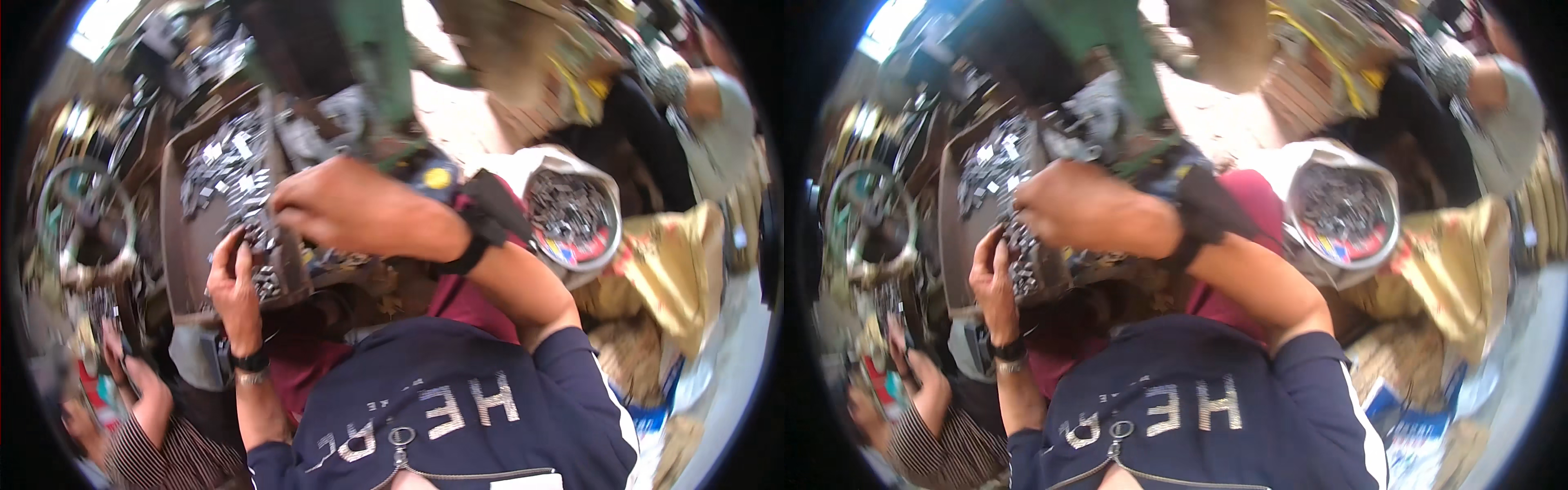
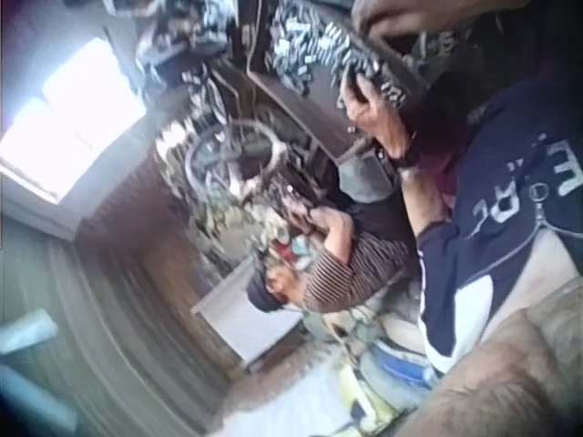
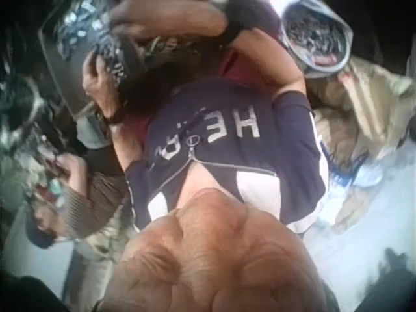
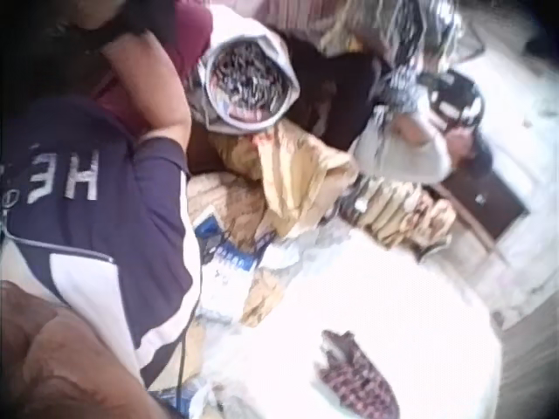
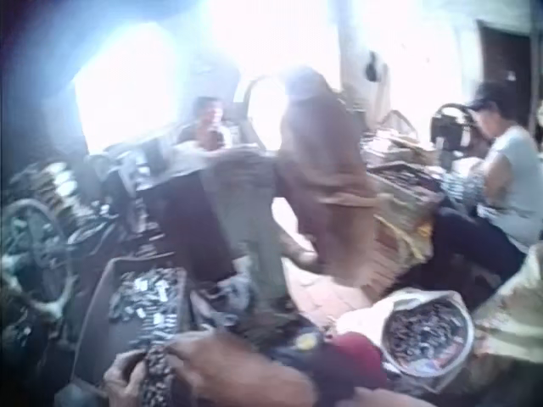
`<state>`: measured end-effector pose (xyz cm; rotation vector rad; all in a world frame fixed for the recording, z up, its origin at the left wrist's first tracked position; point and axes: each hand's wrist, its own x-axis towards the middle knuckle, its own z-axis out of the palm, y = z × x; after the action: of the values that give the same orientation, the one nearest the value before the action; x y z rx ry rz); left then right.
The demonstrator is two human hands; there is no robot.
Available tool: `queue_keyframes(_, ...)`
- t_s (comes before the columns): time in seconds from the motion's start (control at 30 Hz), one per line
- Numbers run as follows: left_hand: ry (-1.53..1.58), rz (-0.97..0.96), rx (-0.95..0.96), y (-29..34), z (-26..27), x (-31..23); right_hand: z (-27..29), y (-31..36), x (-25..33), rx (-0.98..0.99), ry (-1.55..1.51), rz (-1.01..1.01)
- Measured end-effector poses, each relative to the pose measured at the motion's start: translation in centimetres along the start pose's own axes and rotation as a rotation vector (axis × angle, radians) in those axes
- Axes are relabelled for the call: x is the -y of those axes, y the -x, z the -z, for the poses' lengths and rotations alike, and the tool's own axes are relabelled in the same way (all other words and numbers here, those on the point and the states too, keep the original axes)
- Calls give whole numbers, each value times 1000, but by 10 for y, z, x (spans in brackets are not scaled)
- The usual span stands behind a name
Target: The recorder uses a manual press and small tools to assemble metal components in a fabrication environment.
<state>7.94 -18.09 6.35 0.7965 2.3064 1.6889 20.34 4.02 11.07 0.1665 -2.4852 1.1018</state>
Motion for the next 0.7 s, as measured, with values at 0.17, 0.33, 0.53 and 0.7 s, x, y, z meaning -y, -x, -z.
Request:
queue_keyframes(0.17, -440, -204, -194, -7, 41, 47, -23, -16, -14, 16, -112, -38)
queue_keyframes(0.33, -441, -44, 2, -10, 45, 51, -51, -39, -24, 61, -2, -71)
queue_keyframes(0.53, -563, -189, 121, -21, 41, 52, -102, -76, -37, 252, 283, 149)
queue_keyframes(0.7, -566, -82, 170, -20, 57, 65, -142, -90, -36, 488, 587, 226)
